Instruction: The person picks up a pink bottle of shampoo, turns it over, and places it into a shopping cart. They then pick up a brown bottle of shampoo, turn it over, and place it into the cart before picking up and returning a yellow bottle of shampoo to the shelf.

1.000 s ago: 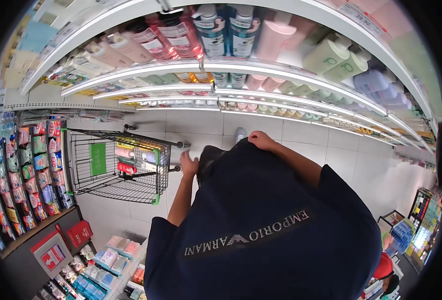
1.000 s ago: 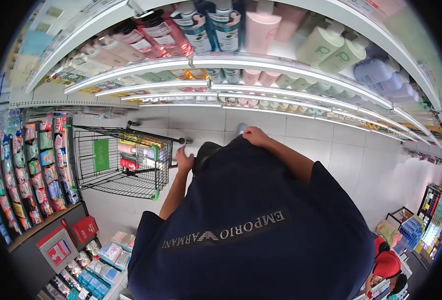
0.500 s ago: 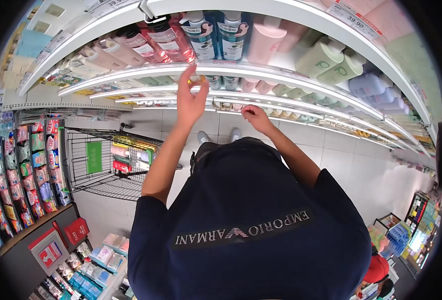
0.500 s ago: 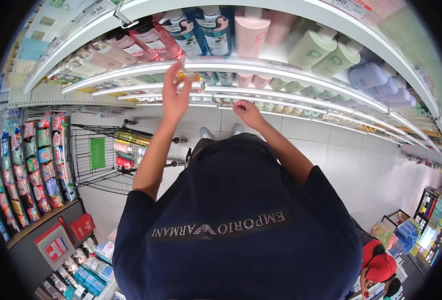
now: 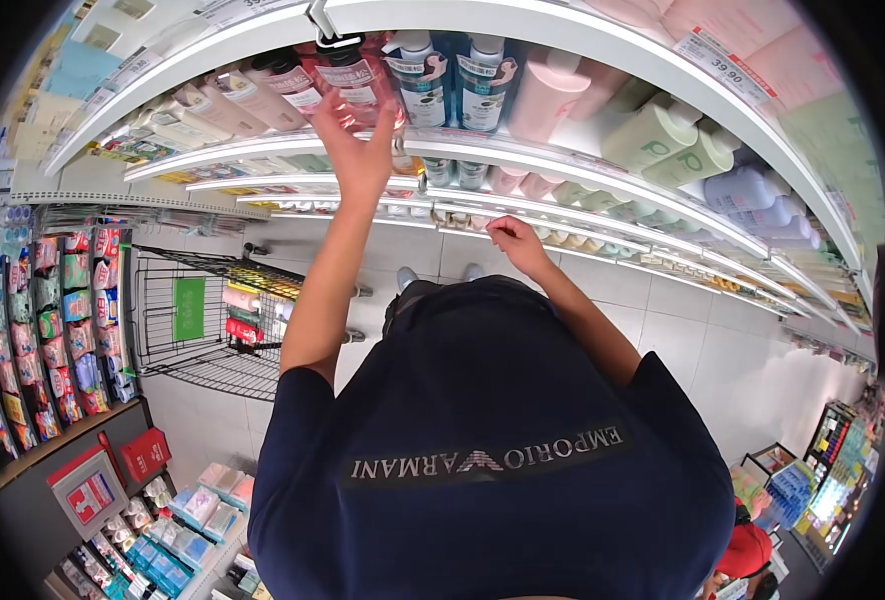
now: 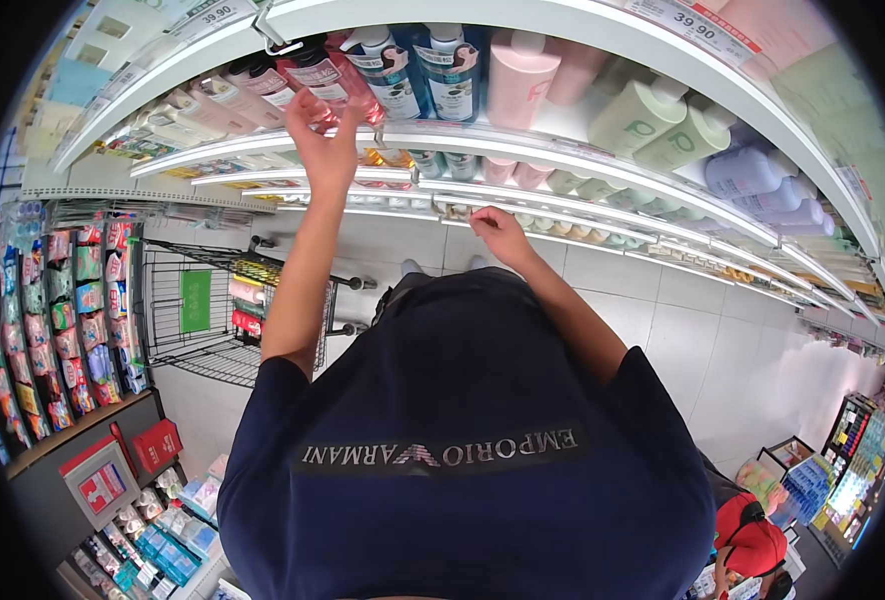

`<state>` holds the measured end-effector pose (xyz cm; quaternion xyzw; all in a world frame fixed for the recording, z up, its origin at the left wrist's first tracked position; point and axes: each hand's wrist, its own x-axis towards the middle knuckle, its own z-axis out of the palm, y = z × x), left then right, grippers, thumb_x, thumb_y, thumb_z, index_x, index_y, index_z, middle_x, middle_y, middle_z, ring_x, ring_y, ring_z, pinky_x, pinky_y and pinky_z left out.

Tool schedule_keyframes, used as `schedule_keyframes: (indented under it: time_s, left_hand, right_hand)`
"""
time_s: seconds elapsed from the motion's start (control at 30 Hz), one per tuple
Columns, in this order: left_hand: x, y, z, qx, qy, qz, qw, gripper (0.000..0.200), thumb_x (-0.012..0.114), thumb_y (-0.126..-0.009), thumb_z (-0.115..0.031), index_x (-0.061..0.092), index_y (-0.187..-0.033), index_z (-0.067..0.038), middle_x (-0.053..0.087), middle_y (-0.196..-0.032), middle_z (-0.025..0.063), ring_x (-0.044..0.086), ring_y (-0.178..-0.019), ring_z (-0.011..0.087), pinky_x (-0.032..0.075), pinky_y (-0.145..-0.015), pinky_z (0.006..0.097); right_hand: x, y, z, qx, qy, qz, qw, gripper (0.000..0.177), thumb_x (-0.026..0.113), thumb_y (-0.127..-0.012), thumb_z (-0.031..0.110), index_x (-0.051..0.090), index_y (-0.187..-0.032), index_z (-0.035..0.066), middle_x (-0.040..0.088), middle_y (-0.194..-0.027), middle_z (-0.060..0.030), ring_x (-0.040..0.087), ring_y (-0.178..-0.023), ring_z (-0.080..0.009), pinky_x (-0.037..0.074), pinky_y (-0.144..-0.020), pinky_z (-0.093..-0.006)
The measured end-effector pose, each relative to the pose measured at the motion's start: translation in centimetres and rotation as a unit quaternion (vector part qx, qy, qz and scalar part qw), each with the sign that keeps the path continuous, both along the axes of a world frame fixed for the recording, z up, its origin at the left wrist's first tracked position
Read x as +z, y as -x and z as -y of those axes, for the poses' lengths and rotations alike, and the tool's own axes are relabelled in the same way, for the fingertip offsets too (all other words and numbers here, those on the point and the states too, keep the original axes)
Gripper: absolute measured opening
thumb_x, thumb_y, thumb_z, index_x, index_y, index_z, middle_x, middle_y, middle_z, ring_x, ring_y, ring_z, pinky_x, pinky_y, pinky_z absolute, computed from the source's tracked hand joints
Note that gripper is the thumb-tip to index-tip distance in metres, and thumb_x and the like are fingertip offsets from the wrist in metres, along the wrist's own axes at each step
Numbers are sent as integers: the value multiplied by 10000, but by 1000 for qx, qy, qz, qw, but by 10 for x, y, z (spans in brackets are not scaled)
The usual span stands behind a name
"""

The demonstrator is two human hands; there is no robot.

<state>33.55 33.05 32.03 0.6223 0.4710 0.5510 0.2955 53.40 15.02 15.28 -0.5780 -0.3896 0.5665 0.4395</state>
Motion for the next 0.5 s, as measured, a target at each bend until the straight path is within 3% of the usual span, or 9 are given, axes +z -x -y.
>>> schedule_keyframes:
  time_s: [0.07,0.2,0.33,0.4,0.5]
  left_hand:
    - [1,6,-11,29,-51,-16,998,696,768,-756,-173,354,-1291,-11,437,-1141,93,460,-975,159,438,-794,300]
    - [13,9,-15,48,-46,-40,997,712,775,-741,-166,354,-1298,-24,422,-1157,104,462,-972,168,460,-774,297]
    - [1,8,-10,10,-32,-23,999,717,760,-756,-152,336,-1324,-43,425,-1159,109,466,-978,168,471,-765,292]
    - [6,3,-4,-4,4,16,1000,744,761,-760,-189,323,-1318,35,417,-1169,138,454,-1021,208,429,-865,330]
    - [3,3,-10,6,-19,-9,1000,772,745,-777,-183,285,-1353,42,400,-1265,168,434,-1141,236,421,-919,342]
  right_hand:
    - [-6,1,-1,3,6,1,1000,159,615,-879,136,616,-981,14,604,-829,-4,525,-732,-76,433,-660,-223]
    - [-8,7,-3,14,2,10,1000,148,616,-876,126,621,-972,14,610,-829,-11,540,-743,-84,448,-678,-234]
    - [3,1,-4,-2,-9,9,1000,133,613,-872,116,625,-962,18,609,-816,-14,550,-751,-88,458,-695,-243]
    - [11,-5,-4,-31,-9,18,999,132,612,-872,122,625,-953,18,601,-799,-11,542,-740,-85,452,-680,-241]
    - [15,-13,-3,-44,-10,35,998,153,614,-876,151,629,-956,21,596,-787,-8,523,-718,-81,435,-650,-234]
